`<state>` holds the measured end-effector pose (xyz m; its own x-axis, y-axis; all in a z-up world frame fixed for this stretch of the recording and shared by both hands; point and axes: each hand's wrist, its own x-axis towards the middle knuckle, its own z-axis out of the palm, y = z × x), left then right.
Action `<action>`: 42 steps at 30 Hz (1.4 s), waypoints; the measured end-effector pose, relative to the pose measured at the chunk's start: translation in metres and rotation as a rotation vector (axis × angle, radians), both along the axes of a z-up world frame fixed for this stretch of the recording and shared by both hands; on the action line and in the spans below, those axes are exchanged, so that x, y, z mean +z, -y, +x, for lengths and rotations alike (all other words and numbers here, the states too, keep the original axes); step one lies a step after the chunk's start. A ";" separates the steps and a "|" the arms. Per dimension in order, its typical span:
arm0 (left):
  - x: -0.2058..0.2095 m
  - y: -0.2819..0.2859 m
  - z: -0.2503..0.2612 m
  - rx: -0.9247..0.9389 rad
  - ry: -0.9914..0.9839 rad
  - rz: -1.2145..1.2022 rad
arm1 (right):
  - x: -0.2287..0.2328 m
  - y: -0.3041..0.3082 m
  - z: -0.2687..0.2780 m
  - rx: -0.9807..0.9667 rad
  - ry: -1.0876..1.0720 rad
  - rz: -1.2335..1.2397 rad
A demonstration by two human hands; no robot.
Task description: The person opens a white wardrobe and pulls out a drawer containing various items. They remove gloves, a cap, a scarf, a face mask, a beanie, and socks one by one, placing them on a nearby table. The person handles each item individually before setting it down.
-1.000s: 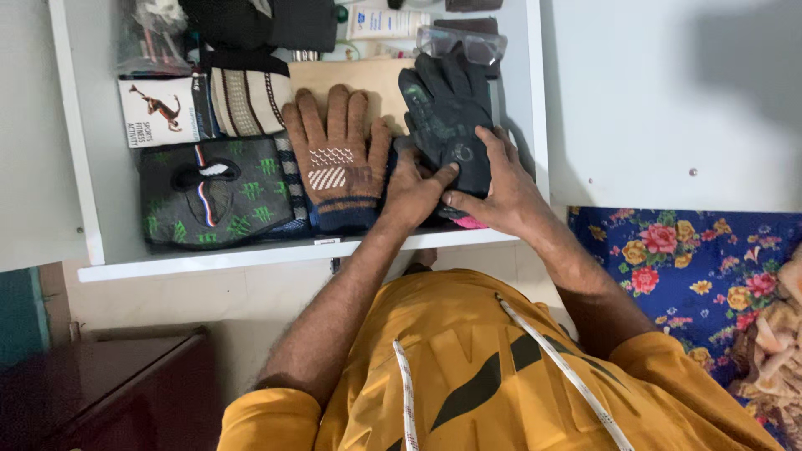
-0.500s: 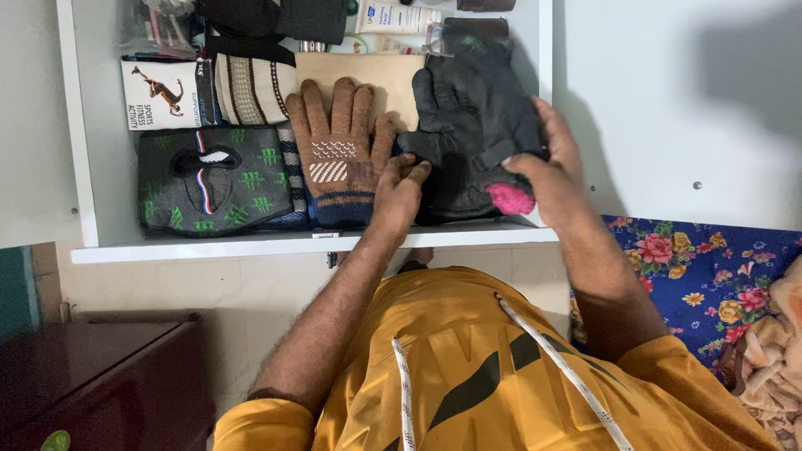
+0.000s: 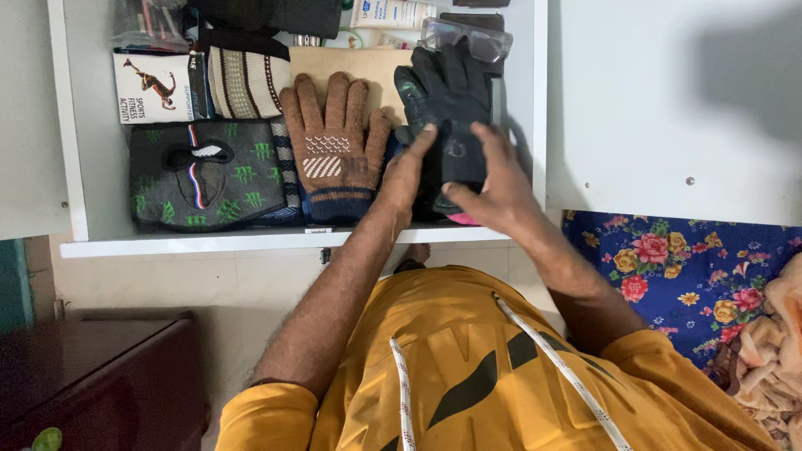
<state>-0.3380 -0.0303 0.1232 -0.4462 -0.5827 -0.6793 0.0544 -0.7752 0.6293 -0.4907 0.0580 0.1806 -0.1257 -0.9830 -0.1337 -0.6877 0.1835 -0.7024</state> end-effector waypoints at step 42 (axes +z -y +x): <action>0.053 -0.037 0.029 -0.192 -0.179 -1.123 | 0.003 -0.029 -0.024 -0.172 1.405 -0.169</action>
